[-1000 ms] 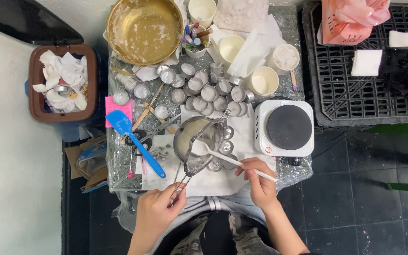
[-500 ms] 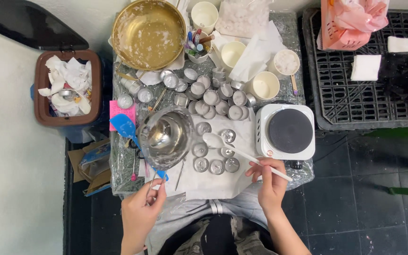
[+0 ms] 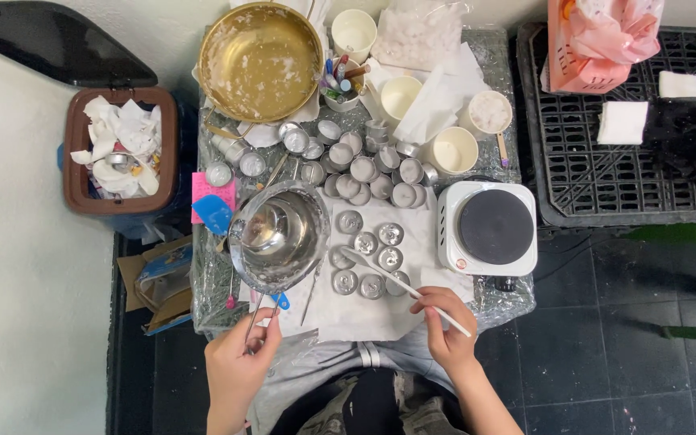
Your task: Pouring melted wax into tea light containers and refilling the melting pot with wax flakes.
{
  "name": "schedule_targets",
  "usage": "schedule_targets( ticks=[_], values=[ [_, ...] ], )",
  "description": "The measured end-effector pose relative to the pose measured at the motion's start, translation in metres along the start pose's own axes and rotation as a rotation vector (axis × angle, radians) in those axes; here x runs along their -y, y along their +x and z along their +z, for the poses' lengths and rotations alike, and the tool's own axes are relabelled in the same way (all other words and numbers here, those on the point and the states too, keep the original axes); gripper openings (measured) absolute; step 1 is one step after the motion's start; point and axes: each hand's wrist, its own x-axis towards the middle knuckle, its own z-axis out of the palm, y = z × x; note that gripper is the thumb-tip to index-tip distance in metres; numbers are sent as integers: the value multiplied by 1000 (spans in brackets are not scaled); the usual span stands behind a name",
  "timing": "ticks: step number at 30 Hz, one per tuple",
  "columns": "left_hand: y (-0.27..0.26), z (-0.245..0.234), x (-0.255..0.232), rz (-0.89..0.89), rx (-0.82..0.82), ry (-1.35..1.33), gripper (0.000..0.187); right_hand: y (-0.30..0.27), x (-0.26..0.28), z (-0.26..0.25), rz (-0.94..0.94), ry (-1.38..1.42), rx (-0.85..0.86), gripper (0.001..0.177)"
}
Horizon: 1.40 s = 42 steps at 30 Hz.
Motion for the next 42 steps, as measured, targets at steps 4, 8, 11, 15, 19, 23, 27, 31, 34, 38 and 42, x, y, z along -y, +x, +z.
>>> schedule_targets(
  ticks=[4,8,11,15,19,23,27,31,34,38,42],
  values=[
    [-11,10,17,-61,21,-103,18,-8,-19,-18,111,79,-120,12],
    [-19,35,36,-263,161,-443,14,2,-22,-60,302,545,-499,14],
    [-13,61,10,-324,357,-602,12,0,-26,-102,244,588,-737,21],
    [-9,109,-51,-328,722,-781,13,-23,-36,-154,55,406,-1003,27],
    [-6,158,-104,-216,866,-770,13,-39,-27,-188,58,279,-1052,32],
    [-10,195,-125,-219,953,-828,15,-58,-30,-205,161,99,-1224,37],
    [-11,209,-135,-210,949,-805,18,-67,-38,-211,243,-58,-1167,38],
    [-12,205,-141,-206,952,-805,20,-65,-49,-208,242,-77,-1119,39],
    [-16,202,-138,-61,953,-783,27,-65,-59,-195,192,-218,-1069,41],
    [-26,198,-127,-67,982,-756,41,-51,-62,-165,60,-64,-814,34],
    [-36,182,-113,96,813,-620,41,-43,-41,-119,0,435,-486,23]
  ],
)
